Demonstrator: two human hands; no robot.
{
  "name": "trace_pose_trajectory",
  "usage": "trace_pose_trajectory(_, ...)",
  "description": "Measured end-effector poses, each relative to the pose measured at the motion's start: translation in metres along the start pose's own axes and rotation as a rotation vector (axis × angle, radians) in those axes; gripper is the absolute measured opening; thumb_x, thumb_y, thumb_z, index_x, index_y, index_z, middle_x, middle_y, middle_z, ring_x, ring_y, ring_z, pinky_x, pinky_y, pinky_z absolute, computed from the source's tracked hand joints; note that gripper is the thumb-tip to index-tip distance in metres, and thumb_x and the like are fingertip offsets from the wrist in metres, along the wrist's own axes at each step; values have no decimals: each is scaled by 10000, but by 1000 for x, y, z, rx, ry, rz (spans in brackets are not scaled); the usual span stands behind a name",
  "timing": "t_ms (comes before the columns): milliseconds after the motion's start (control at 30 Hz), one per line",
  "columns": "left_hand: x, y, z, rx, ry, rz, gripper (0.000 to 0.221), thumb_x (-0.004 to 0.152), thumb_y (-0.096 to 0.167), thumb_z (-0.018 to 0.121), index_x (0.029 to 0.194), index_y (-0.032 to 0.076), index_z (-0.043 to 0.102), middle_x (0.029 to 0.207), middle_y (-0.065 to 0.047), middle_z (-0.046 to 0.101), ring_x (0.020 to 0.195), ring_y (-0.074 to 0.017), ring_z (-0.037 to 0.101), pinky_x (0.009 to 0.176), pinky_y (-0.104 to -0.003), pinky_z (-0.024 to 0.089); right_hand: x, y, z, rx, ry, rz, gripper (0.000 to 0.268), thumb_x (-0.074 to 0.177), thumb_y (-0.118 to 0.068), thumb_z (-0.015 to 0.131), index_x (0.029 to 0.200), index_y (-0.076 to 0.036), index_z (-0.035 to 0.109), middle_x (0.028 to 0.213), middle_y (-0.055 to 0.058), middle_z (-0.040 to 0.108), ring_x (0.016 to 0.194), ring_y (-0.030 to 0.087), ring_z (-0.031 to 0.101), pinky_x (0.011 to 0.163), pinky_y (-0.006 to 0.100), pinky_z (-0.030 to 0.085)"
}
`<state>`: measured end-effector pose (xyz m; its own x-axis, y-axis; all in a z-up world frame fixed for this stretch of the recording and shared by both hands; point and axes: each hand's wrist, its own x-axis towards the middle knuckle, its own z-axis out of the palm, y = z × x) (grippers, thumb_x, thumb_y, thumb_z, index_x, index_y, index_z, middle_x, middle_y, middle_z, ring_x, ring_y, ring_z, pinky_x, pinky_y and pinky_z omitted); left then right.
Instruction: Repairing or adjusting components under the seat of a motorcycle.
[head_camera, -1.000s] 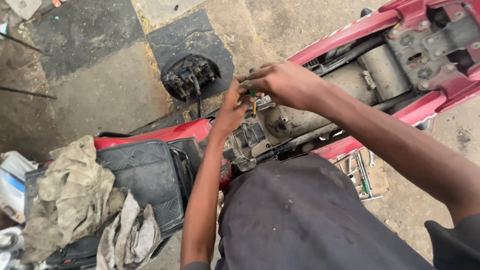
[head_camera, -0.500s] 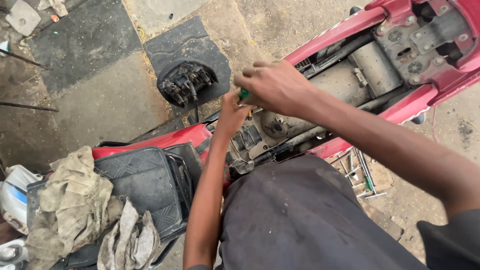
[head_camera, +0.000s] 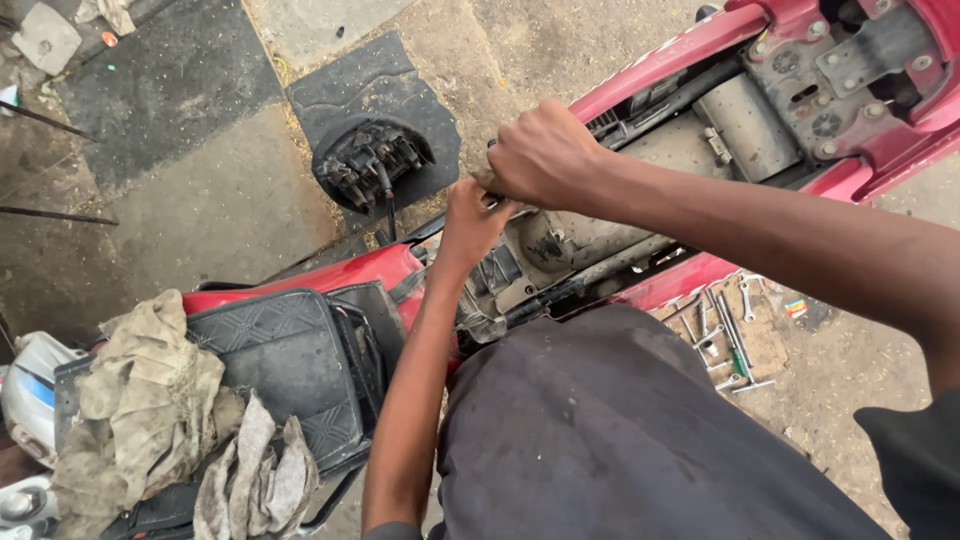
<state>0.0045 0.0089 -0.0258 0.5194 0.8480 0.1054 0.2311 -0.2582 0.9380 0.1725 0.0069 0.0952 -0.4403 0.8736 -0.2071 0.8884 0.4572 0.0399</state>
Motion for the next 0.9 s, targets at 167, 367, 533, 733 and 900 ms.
trace_pose_trajectory(167, 9, 13, 4, 52, -76, -42, 237, 822, 41, 815, 1042, -27, 760, 956, -115, 796, 832, -167, 706, 763, -364, 549, -13, 1, -7, -77, 97, -37, 558, 993, -542, 546, 750, -51, 655, 648, 40, 639, 589, 158, 569, 492, 353, 434)
trace_pose_trajectory(367, 14, 8, 1, 24, -161, -23, 373, 813, 56, 856, 1146, -18, 704, 969, -105, 770, 852, -143, 664, 775, -348, 551, -27, 16, 18, -236, 352, -263, 211, 821, -225, 674, 919, -44, 724, 921, 84, 733, 902, 207, 705, 682, 352, 590)
trace_pose_trajectory(533, 6, 37, 4, -148, -58, -78, 519, 779, 39, 857, 1263, 22, 670, 951, -89, 748, 868, -101, 672, 795, -309, 586, -26, 17, -4, -114, 70, -93, 438, 1065, -344, 588, 878, 27, 727, 823, 175, 712, 740, 246, 699, 507, 362, 564)
trace_pose_trajectory(733, 2, 38, 8, 18, 152, 146, 325, 773, 12, 875, 1043, 29, 694, 996, -101, 753, 928, -203, 765, 821, -323, 609, -27, 6, -29, 3, -215, 98, 282, 1099, -439, 491, 1112, -298, 736, 779, 131, 701, 699, 304, 680, 537, 428, 476)
trace_pose_trajectory(900, 5, 15, 0, 109, 7, 117, 405, 827, -98, 729, 1209, 30, 681, 1047, -165, 774, 976, -235, 781, 855, -339, 583, -30, 14, -10, 15, 153, -142, 457, 883, -475, 681, 882, -18, 703, 818, 111, 711, 821, 254, 685, 585, 379, 562)
